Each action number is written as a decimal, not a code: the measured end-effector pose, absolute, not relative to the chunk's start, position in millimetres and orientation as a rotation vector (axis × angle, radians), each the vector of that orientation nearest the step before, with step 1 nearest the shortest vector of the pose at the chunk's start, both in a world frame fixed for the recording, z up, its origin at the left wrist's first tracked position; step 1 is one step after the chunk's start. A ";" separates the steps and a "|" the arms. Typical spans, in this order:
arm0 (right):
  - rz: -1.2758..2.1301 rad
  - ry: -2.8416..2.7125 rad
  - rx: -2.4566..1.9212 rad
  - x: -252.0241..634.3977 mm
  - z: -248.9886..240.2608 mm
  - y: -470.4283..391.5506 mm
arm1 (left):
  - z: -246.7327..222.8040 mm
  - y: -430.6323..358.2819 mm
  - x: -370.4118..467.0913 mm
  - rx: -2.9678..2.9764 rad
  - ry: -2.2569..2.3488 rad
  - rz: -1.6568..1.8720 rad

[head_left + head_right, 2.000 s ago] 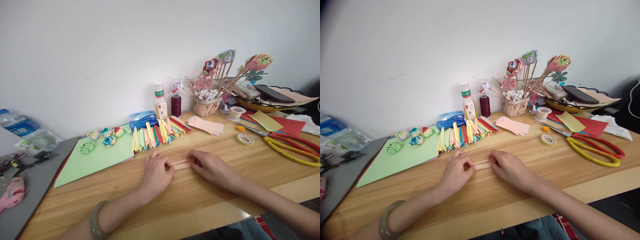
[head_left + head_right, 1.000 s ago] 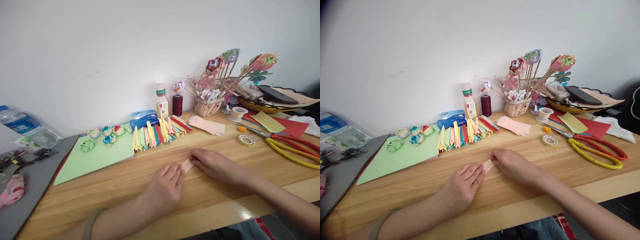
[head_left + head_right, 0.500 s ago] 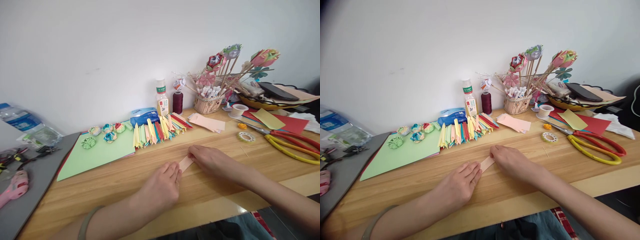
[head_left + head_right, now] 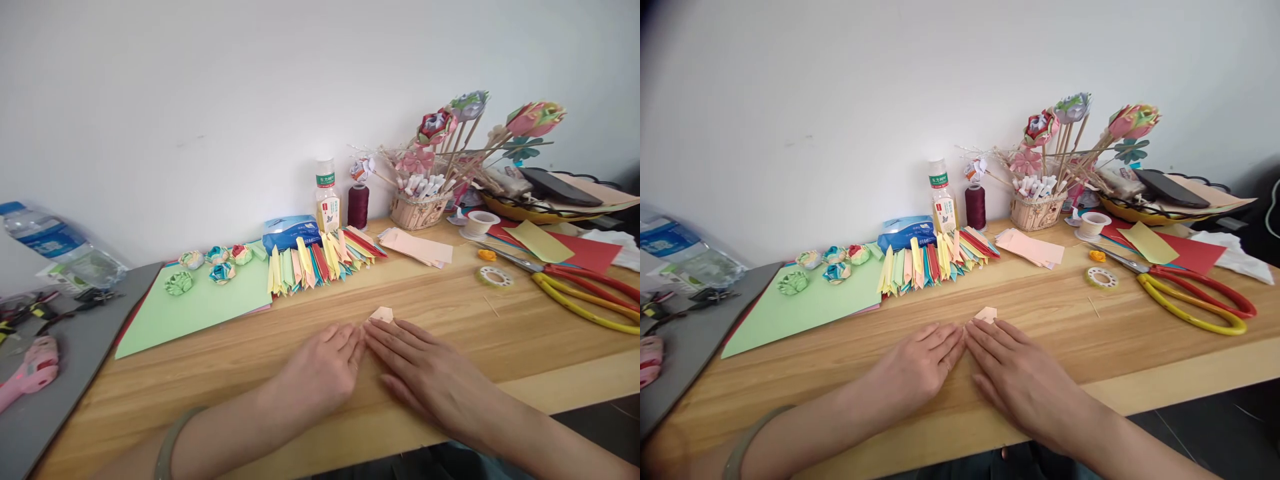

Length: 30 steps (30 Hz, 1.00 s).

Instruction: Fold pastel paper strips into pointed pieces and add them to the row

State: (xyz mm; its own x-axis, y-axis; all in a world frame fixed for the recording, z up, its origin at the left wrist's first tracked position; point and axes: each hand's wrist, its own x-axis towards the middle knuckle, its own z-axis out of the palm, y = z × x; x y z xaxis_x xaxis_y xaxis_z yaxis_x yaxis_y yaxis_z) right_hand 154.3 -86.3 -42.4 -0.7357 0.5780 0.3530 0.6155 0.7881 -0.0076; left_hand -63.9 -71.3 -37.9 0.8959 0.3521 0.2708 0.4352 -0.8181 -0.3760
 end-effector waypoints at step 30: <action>0.394 -2.599 -1.142 196.4 -37.8 -58.4 | -23.4 -57.1 -72.8 -2.847 -0.576 -0.076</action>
